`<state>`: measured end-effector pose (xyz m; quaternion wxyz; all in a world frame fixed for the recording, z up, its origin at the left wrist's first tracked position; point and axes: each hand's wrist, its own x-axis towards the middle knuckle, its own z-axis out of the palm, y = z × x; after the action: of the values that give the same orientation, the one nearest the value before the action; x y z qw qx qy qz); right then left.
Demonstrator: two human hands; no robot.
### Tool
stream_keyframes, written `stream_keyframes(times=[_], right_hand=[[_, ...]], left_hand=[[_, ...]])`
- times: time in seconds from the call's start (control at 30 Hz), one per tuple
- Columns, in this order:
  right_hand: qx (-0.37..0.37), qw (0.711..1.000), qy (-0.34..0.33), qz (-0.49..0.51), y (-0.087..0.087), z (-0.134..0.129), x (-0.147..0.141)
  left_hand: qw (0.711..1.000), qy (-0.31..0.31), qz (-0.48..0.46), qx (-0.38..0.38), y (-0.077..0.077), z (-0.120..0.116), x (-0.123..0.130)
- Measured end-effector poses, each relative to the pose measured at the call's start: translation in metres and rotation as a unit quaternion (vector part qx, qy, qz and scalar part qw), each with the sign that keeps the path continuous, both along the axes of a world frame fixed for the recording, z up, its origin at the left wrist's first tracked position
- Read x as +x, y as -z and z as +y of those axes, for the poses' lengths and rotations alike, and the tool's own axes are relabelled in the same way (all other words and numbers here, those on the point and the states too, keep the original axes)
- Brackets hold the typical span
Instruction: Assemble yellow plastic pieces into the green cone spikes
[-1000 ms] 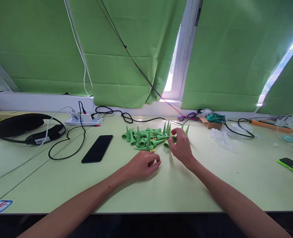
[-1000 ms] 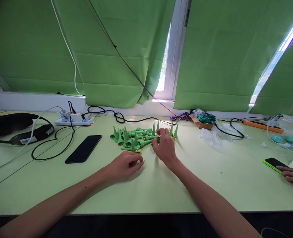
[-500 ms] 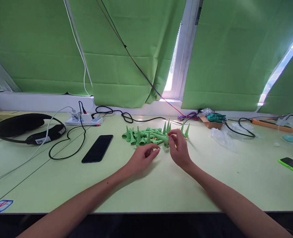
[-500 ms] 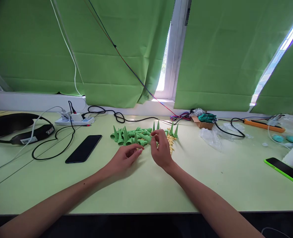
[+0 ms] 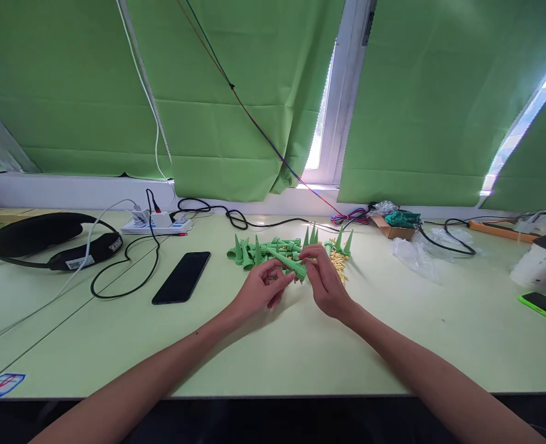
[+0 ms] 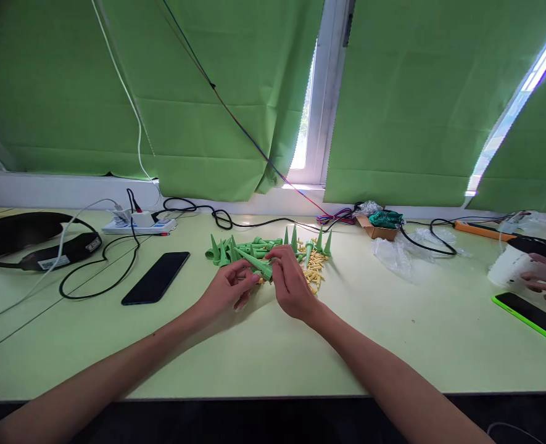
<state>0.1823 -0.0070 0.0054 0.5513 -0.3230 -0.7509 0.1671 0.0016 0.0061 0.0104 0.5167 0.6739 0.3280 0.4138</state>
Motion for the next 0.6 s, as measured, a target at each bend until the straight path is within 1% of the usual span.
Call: stream_keyframes(times=[0.1, 0.27, 0.43, 0.5, 0.6], right_hand=[[-0.015, 1.000, -0.014, -0.003, 0.0001, -0.0010, -0.0011], [-0.026, 0.999, -0.017, -0.024, -0.0003, -0.0009, -0.0025], [-0.032, 0.998, -0.004, -0.058, 0.0022, 0.0000, -0.0030], [-0.034, 0.997, 0.007, -0.067, 0.0040, 0.0019, -0.0028], [-0.031, 0.997, 0.023, -0.067, 0.0056, 0.0078, 0.0004]], left_hand=[[1.000, -0.007, -0.015, 0.002, 0.0003, 0.0001, 0.0001], [1.000, -0.014, -0.024, -0.007, 0.0005, 0.0014, 0.0000], [1.000, -0.022, 0.000, 0.001, 0.0027, 0.0027, -0.0007], [0.999, -0.037, 0.022, 0.019, 0.0028, 0.0014, -0.0007], [0.991, -0.074, 0.074, 0.088, 0.0030, -0.0017, 0.0001]])
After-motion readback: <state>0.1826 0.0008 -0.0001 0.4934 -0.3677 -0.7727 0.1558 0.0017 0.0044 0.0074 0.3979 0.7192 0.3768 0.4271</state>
